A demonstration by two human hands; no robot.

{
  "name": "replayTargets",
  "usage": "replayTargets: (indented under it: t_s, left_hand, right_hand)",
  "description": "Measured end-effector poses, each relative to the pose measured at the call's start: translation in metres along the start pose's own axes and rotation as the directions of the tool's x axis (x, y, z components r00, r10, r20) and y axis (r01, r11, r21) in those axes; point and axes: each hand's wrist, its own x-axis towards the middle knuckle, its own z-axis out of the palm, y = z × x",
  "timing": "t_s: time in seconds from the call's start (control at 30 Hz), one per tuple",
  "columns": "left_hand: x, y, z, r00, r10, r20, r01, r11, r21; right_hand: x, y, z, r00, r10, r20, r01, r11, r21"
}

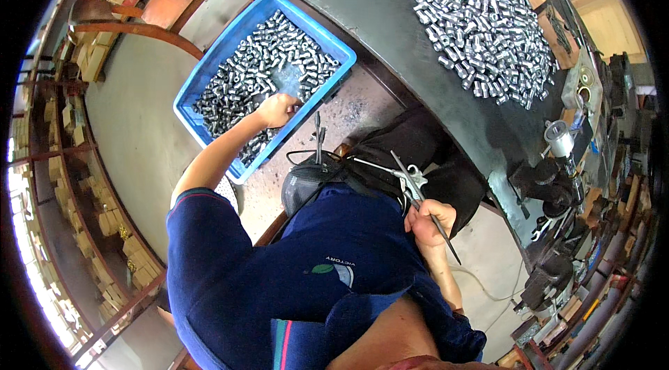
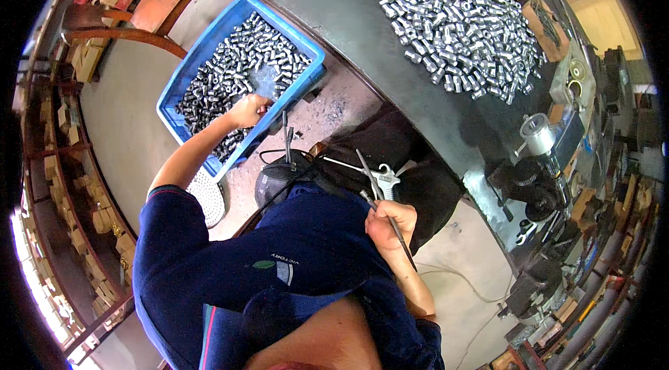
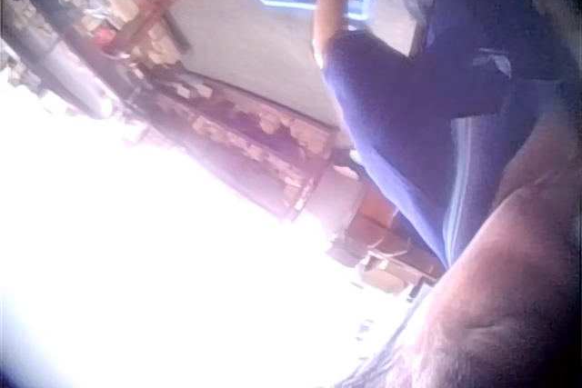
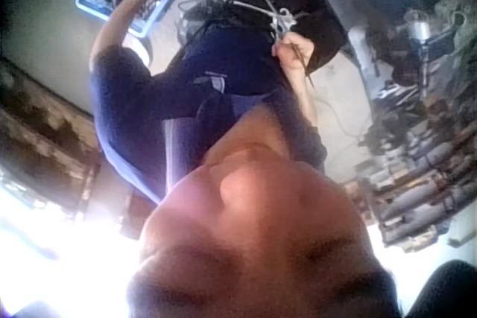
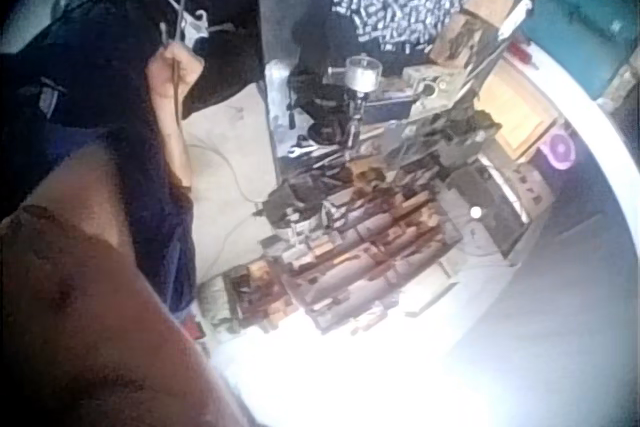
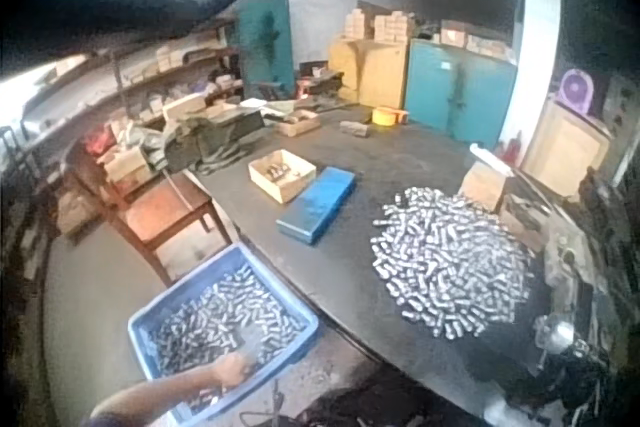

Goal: The person repeatedly picks small metal parts from a blue bin, sprays them with a handheld spray gun, and places them onto a table. The person continues this cycle throughout the clip.

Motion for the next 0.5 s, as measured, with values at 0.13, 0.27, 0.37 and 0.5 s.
replayTargets:
  t_s: [0.13, 0.27, 0.37, 0.5]
  left_hand:
    - [-0.011, 0.013, -0.03, 0.97, -0.244, 0.009, 0.206, 0.798, -0.566]
    - [-0.015, 0.084, -0.079, 0.96, -0.193, -0.2, -0.009, 0.697, -0.717]
    - [-0.01, 0.143, -0.092, 0.981, -0.053, -0.185, -0.117, 0.598, -0.793]
    - [0.001, 0.19, -0.069, 0.991, 0.122, -0.056, -0.117, 0.578, -0.807]
  right_hand:
    - [-0.003, -0.001, -0.002, 1.0, -0.012, -0.003, 0.012, 1.0, -0.022]
    - [-0.002, 0.006, -0.005, 0.999, -0.047, 0.002, 0.047, 0.995, -0.093]
    - [-0.002, 0.018, -0.011, 0.99, -0.138, -0.015, 0.123, 0.922, -0.367]
    - [0.014, -0.007, -0.007, 0.976, -0.185, 0.114, 0.212, 0.922, -0.324]
